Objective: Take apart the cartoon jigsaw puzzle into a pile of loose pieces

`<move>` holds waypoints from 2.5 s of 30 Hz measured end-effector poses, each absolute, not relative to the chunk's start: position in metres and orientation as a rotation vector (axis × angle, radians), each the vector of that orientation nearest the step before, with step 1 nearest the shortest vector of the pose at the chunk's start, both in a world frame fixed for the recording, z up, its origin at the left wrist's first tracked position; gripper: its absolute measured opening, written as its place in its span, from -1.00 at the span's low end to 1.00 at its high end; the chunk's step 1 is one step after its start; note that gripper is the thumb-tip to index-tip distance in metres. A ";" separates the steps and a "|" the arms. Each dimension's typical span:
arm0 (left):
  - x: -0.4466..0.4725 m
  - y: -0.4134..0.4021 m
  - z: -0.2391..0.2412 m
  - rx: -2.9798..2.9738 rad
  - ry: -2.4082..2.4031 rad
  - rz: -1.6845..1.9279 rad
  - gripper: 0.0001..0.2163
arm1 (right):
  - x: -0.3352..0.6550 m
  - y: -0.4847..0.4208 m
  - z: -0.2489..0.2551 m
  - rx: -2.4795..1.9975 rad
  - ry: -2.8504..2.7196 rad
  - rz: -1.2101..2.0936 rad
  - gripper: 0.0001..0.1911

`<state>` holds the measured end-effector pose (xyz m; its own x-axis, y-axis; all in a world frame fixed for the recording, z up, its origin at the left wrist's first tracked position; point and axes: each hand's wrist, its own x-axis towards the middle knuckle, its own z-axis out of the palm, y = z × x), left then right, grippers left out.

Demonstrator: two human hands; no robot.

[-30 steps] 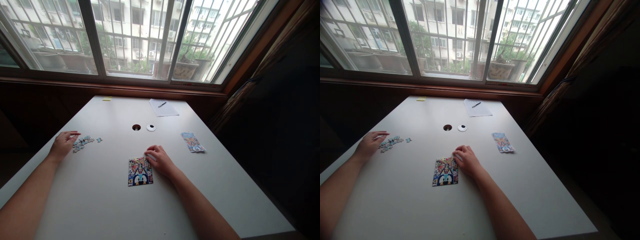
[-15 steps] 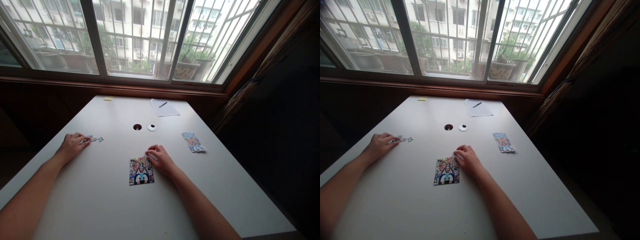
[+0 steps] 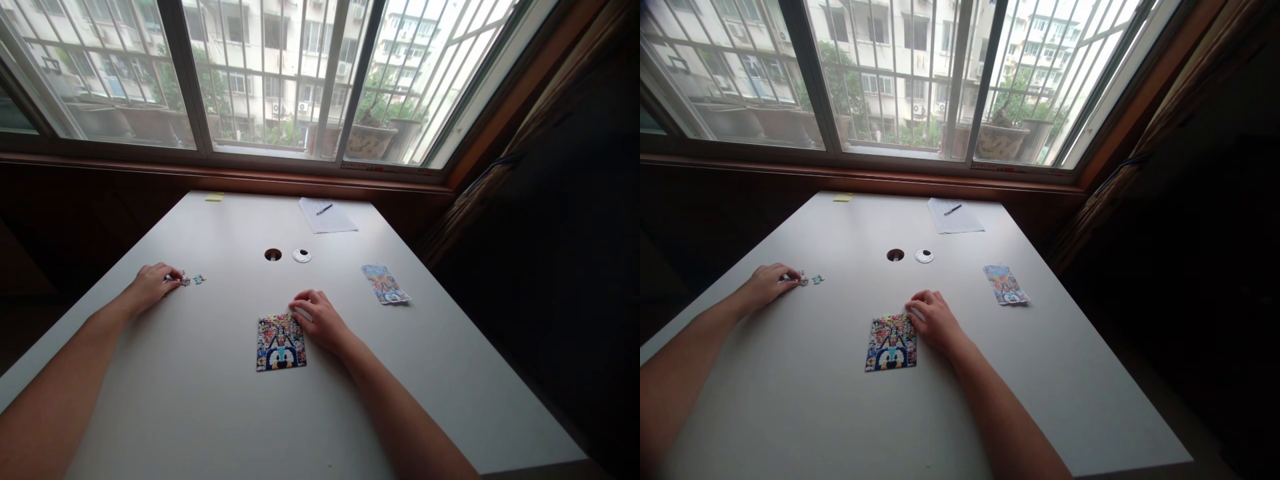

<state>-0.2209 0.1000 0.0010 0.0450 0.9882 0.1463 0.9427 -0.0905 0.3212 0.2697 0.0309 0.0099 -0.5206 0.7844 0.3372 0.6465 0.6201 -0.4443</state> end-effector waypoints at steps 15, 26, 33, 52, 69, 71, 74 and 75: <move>-0.223 0.087 0.007 1.954 1.886 0.543 -0.42 | 0.270 0.031 0.009 -1.120 -2.338 0.365 -0.76; -0.214 0.087 0.012 1.975 1.903 0.540 -0.57 | 0.270 0.031 0.012 -1.134 -2.346 0.370 -0.75; -0.208 0.084 0.019 1.999 1.944 0.565 -0.60 | 0.270 0.030 0.012 -1.136 -2.343 0.372 -0.76; -0.210 0.043 0.004 2.729 1.701 0.598 -0.66 | 0.270 0.030 0.011 -1.132 -2.343 0.371 -0.75; -0.216 -0.025 0.019 2.200 1.711 0.733 -0.70 | 0.270 0.029 0.014 -1.134 -2.343 0.394 -0.75; -0.217 -0.021 0.019 2.205 1.727 0.686 -0.66 | 0.270 0.030 0.013 -1.134 -2.340 0.394 -0.75; -0.219 -0.007 0.019 2.234 1.732 0.655 -0.58 | 0.270 0.031 0.011 -1.137 -2.332 0.399 -0.76; -0.220 -0.001 0.019 2.246 1.732 0.659 -0.58 | 0.270 0.031 0.011 -1.137 -2.330 0.400 -0.77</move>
